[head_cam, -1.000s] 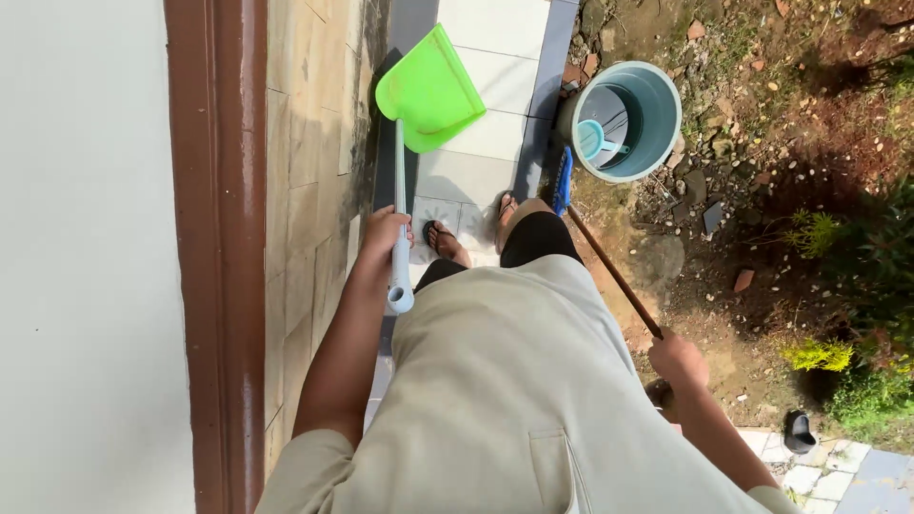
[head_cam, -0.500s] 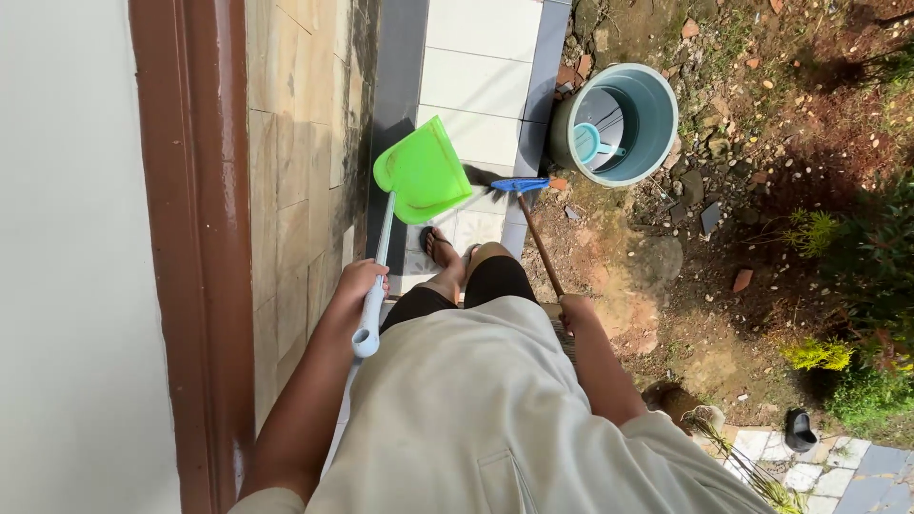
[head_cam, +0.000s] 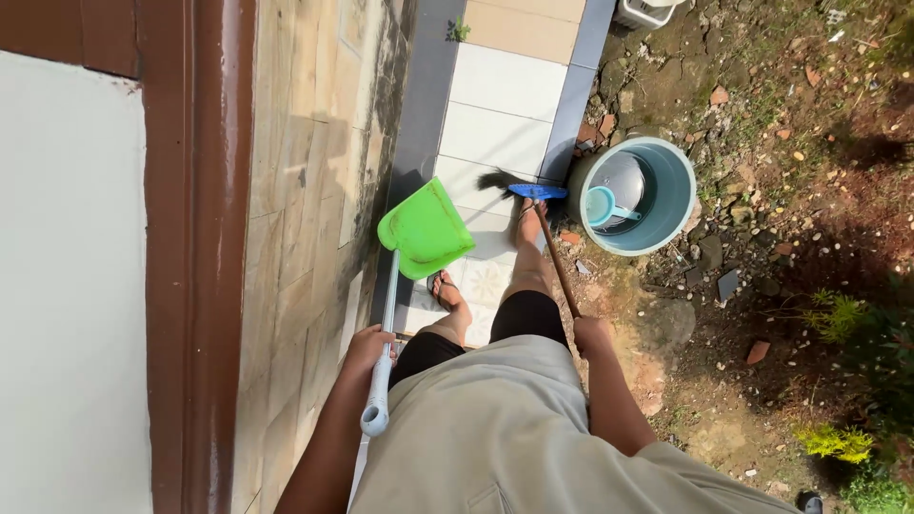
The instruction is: The person sweeps a tiled entryway floor using a broom and dustpan, collecting debris into the dustpan and then into a trash bin. They move along the tiled area, sweeping near walls and a bucket, and discard the collected debris.
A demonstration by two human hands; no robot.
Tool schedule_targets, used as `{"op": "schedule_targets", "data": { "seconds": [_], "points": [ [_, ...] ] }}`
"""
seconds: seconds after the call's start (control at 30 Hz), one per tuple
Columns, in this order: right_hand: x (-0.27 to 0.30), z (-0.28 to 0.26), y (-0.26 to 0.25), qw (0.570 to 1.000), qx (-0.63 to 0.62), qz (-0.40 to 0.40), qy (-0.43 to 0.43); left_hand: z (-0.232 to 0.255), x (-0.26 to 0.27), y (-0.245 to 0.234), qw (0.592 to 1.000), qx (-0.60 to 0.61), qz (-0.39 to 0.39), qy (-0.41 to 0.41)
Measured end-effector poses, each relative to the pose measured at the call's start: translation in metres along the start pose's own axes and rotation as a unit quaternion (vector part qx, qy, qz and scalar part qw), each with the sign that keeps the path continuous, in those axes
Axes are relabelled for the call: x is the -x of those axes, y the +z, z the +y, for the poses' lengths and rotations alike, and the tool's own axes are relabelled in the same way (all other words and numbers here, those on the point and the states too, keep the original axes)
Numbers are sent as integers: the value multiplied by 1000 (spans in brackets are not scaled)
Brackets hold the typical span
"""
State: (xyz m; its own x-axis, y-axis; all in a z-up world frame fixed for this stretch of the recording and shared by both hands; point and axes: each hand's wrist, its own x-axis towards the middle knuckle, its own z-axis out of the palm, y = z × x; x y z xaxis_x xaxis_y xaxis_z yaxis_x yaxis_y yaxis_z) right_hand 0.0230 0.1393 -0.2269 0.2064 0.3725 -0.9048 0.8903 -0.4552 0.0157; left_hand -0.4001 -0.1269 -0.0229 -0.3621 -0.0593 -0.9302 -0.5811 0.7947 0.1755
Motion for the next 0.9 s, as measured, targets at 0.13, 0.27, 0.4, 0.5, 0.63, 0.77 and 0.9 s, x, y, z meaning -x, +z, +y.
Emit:
{"op": "schedule_targets", "data": {
  "seconds": [0.13, 0.27, 0.4, 0.5, 0.63, 0.77, 0.9],
  "points": [
    [9, -29, -79, 953, 285, -36, -97, 36, -12, 34, 994, 110, -4, 6],
    [-9, -32, -128, 998, 42, -40, -9, 92, -9, 66, 992, 122, 26, 9],
    [-16, -62, -142, 982, -149, -86, 84, 157, 4, 78, 998, 25, 48, 26],
    [-66, -40, -125, 997, -14, -40, 69, 189, 2, 77, 985, 174, 8, 13],
    [-53, -82, -132, 999, 32, -19, 34, 226, -30, 74, 988, 149, -1, 38],
    [-66, -114, -123, 997, -28, 5, 74, 262, -73, 62, 991, 108, -49, 60],
    [-89, -128, -122, 995, -73, 2, 72, 288, -66, 53, 988, 129, -58, 59]
  ]
}}
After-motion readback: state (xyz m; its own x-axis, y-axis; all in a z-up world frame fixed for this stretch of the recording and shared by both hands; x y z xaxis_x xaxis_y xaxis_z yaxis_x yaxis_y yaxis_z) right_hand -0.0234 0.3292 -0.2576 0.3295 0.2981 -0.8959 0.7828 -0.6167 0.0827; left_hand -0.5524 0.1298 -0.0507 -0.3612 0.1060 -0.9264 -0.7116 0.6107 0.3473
